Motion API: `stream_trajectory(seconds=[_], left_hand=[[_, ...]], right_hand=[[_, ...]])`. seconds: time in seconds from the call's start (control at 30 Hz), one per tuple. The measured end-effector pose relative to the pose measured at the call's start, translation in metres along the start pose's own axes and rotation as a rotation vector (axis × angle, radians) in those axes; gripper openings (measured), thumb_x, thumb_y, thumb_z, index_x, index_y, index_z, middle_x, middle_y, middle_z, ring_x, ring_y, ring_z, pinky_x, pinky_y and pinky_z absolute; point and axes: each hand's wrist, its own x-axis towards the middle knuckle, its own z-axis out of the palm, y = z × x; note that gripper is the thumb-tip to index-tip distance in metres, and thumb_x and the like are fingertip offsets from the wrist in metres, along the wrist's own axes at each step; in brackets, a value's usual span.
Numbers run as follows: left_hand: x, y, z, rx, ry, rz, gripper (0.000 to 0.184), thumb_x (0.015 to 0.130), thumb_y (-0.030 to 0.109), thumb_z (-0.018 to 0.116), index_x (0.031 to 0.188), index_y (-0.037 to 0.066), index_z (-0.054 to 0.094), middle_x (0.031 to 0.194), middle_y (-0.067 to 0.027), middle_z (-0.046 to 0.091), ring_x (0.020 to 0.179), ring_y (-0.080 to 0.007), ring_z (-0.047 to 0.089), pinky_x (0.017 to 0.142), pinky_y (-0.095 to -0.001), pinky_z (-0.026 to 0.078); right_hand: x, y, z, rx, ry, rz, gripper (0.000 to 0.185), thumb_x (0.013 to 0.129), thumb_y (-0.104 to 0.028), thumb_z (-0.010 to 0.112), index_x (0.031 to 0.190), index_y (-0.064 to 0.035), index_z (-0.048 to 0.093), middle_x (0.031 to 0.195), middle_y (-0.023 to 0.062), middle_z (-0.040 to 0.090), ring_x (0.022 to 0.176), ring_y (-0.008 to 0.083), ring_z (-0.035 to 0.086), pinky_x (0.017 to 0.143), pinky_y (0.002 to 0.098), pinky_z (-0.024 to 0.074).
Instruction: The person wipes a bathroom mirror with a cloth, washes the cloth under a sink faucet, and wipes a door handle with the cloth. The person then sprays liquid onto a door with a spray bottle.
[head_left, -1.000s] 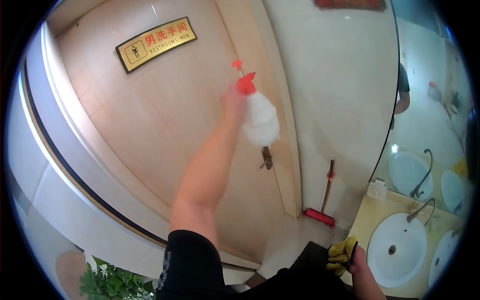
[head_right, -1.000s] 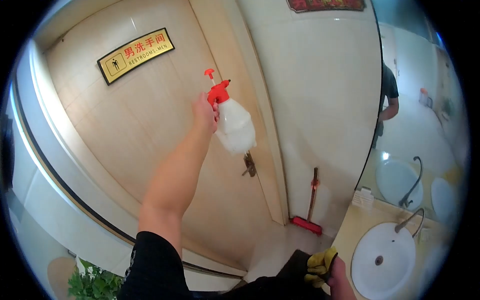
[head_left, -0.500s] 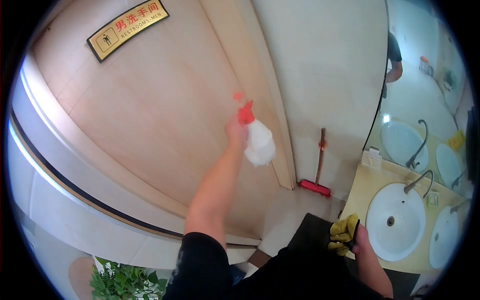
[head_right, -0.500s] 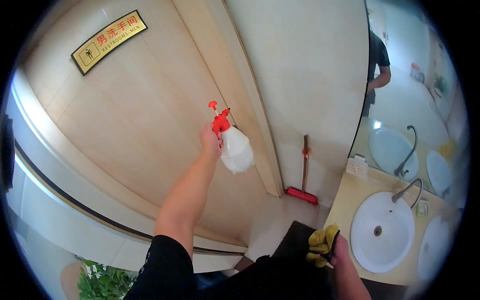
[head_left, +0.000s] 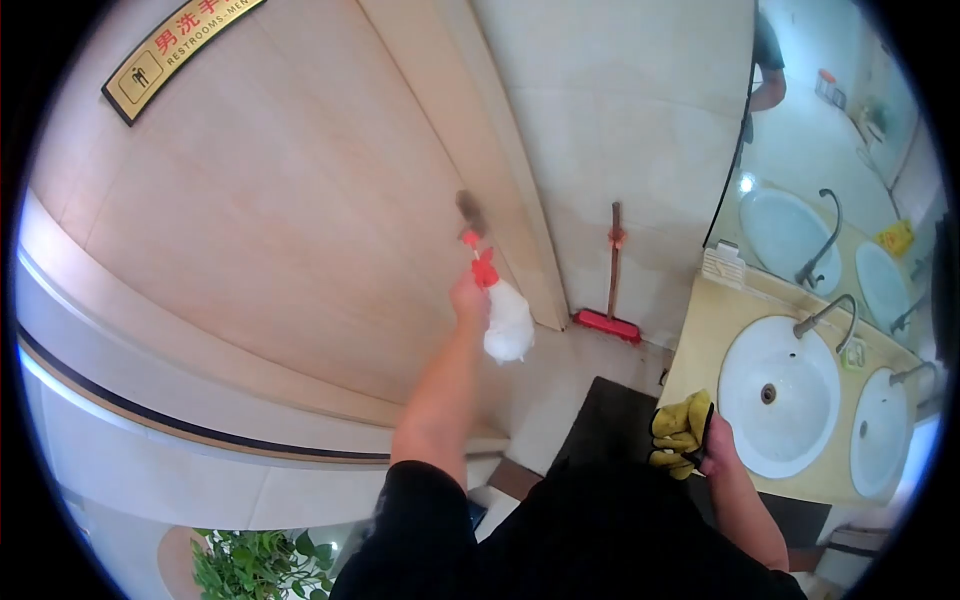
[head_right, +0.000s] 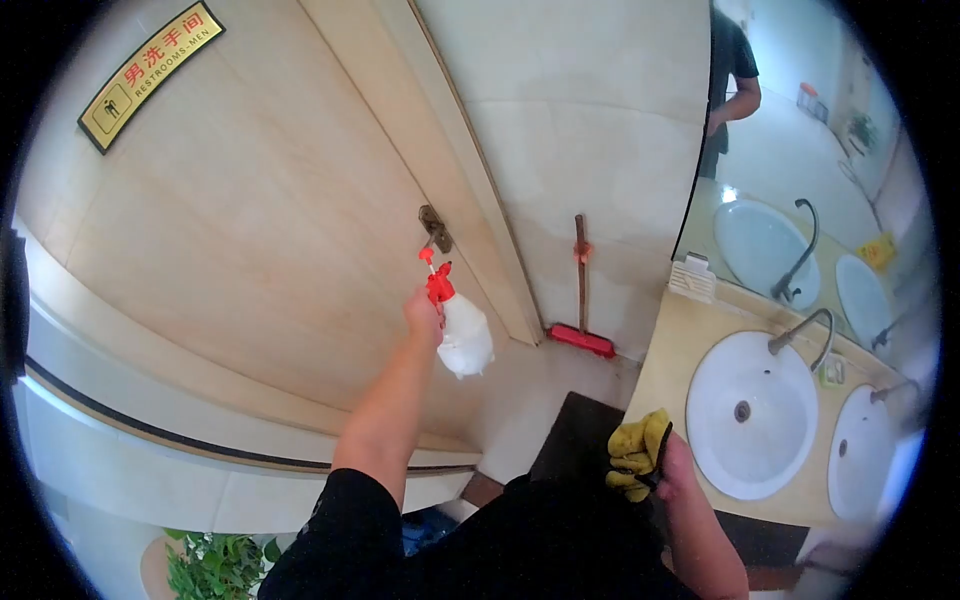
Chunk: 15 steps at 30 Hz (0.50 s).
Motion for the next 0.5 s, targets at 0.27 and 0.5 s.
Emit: stream_trajectory(seconds=[0.27, 0.5], left_hand=[[-0.009, -0.026, 0.000, 0.007, -0.005, 0.014, 0.038, 0.090, 0.037, 0.047, 0.062, 0.011, 0.047, 0.047, -0.0011, 0.042, 0.033, -0.0146, 0.035, 0.032, -0.0307, 0.026], [-0.042, -0.047, -0.025, -0.105, 0.161, -0.278, 0.035, 0.092, 0.035, 0.044, 0.066, 0.011, 0.047, 0.049, -0.0013, 0.043, 0.036, -0.0137, 0.038, 0.034, -0.0296, 0.029]], right_hand=[[-0.005, -0.003, 0.010, -0.059, 0.094, -0.006, 0.042, 0.097, -0.035, 0.043, 0.111, 0.0025, 0.056, 0.102, 0.0196, 0.064, 0.085, 0.0351, 0.066, 0.072, 0.0467, 0.0560], [0.004, -0.008, 0.002, -0.145, 0.073, 0.050, 0.045, 0.097, -0.037, 0.042, 0.111, 0.0031, 0.057, 0.102, 0.0204, 0.064, 0.084, 0.0354, 0.066, 0.072, 0.0469, 0.0556]])
